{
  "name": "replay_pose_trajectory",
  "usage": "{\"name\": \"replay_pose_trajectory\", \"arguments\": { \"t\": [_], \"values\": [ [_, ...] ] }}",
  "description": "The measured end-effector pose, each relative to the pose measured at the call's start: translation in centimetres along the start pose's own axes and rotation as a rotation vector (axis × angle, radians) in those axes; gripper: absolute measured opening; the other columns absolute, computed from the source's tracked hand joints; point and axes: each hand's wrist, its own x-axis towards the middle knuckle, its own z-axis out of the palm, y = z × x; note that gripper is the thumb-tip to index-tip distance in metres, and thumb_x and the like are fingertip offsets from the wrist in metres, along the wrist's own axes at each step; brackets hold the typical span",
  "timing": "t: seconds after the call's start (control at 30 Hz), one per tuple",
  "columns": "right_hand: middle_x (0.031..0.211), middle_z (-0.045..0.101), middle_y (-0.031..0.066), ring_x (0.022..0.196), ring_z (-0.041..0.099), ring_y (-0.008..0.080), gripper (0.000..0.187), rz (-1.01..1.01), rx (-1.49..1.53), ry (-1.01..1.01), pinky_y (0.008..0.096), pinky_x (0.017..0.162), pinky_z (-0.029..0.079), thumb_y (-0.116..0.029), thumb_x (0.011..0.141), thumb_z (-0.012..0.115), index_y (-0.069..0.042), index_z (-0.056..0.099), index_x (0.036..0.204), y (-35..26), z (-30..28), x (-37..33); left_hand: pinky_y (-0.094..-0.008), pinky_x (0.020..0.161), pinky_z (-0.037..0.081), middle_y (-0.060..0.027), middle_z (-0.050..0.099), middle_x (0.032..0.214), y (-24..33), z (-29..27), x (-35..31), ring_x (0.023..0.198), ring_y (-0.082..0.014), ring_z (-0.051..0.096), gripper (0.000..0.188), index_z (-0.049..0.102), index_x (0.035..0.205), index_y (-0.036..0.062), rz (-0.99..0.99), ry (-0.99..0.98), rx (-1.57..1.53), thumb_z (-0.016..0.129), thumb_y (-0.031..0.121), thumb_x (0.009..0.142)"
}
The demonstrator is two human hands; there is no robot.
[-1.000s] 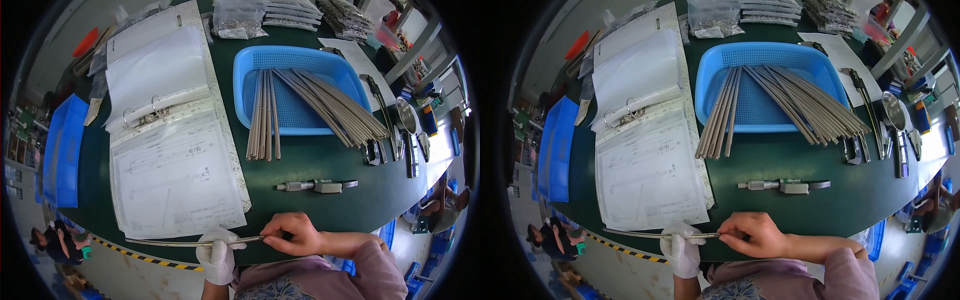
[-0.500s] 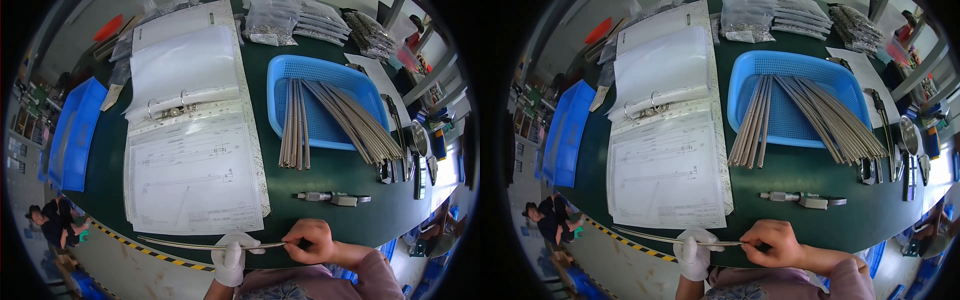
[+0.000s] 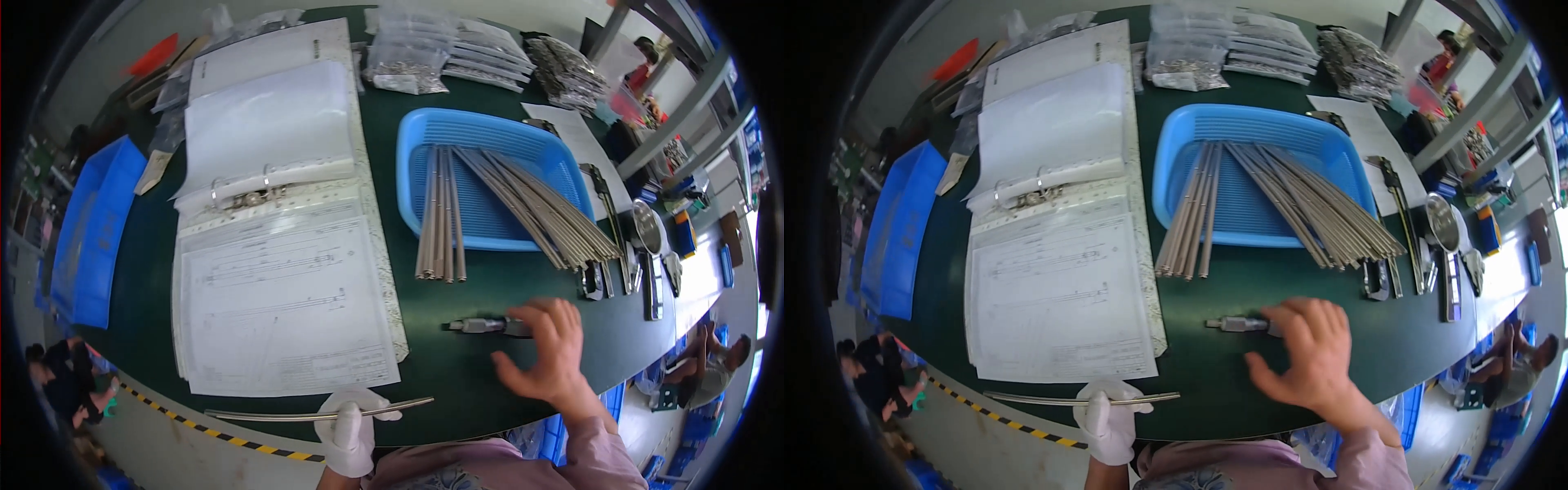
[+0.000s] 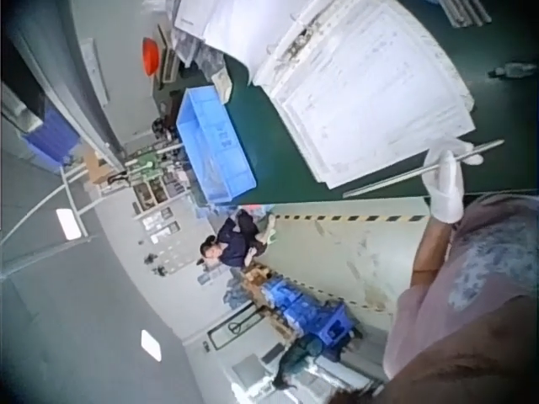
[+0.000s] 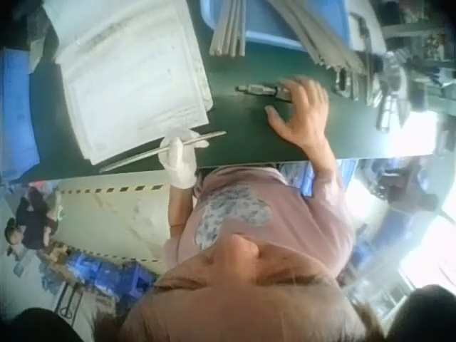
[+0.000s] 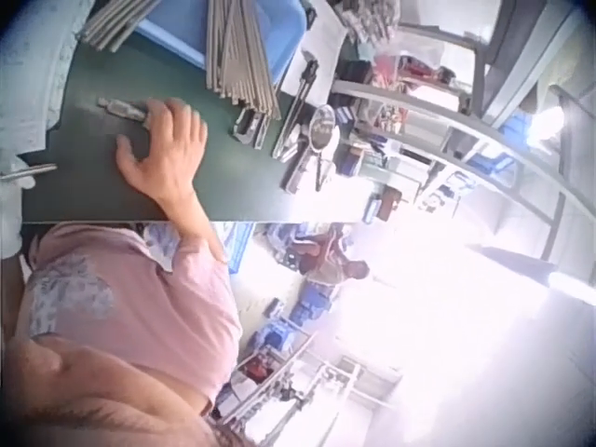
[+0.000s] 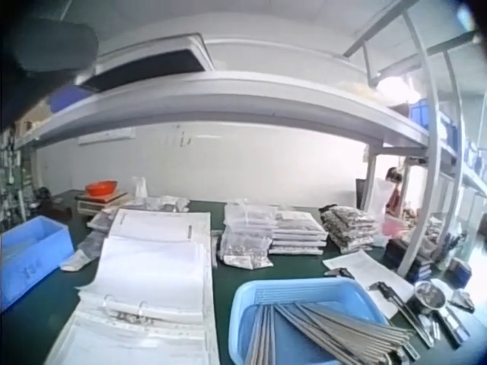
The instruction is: Measuring the dimensions of metal rods using a digital micrometer and comparing them with a technical drawing.
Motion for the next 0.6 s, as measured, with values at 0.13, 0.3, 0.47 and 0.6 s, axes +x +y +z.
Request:
{"name": "replay_pose_trajectory", "arguments": {
  "t": [0.13,0.3,0.47,0.6],
  "values": [
    [0.081,0.054,0.0087,0.067,0.054,0.0273,0.040,0.136,-0.057,-0.278,0.0364,0.058,0.042,-0.030,0.061,0.069,-0.006,0.056,0.091,2.3,-0.9,-0.5,-0.0349,0.064,0.051,-0.0170,0.057,0.079,0.3,0.2,0.2,0.064,-0.0230,0.059,0.027,0.054,0.083,-0.0073,-0.024,-0.073,-0.066,0.043,0.017,0.088],
    [0.072,0.054,0.0081,0.058,0.056,0.0269,0.029,0.196,0.006,-0.266,0.0355,0.051,0.043,-0.028,0.065,0.068,-0.006,0.061,0.082,1.9,-0.4,0.5,-0.0340,0.069,0.050,-0.0163,0.057,0.080,0.7,0.3,0.1,0.068,-0.0221,0.059,0.025,0.054,0.084,-0.0068,-0.042,-0.082,-0.092,0.042,0.014,0.088],
    [0.070,0.055,0.0086,0.058,0.055,0.0275,0.021,0.211,0.098,-0.341,0.0348,0.051,0.044,-0.025,0.066,0.066,-0.006,0.064,0.075,2.5,-0.5,1.7,-0.0355,0.061,0.051,-0.0163,0.056,0.073,0.7,0.6,0.2,0.061,-0.0239,0.057,0.028,0.054,0.076,-0.0073,-0.032,-0.029,-0.027,0.042,0.017,0.085],
    [0.072,0.058,0.0115,0.056,0.056,0.0226,0.023,0.242,0.517,-0.418,0.0321,0.050,0.043,-0.020,0.064,0.064,-0.001,0.064,0.079,2.8,-0.4,1.3,-0.0347,0.060,0.051,-0.0156,0.055,0.072,0.6,0.7,0.2,0.061,-0.0239,0.058,0.027,0.054,0.076,-0.0071,-0.034,-0.016,-0.029,0.042,0.016,0.085]
  ]
}}
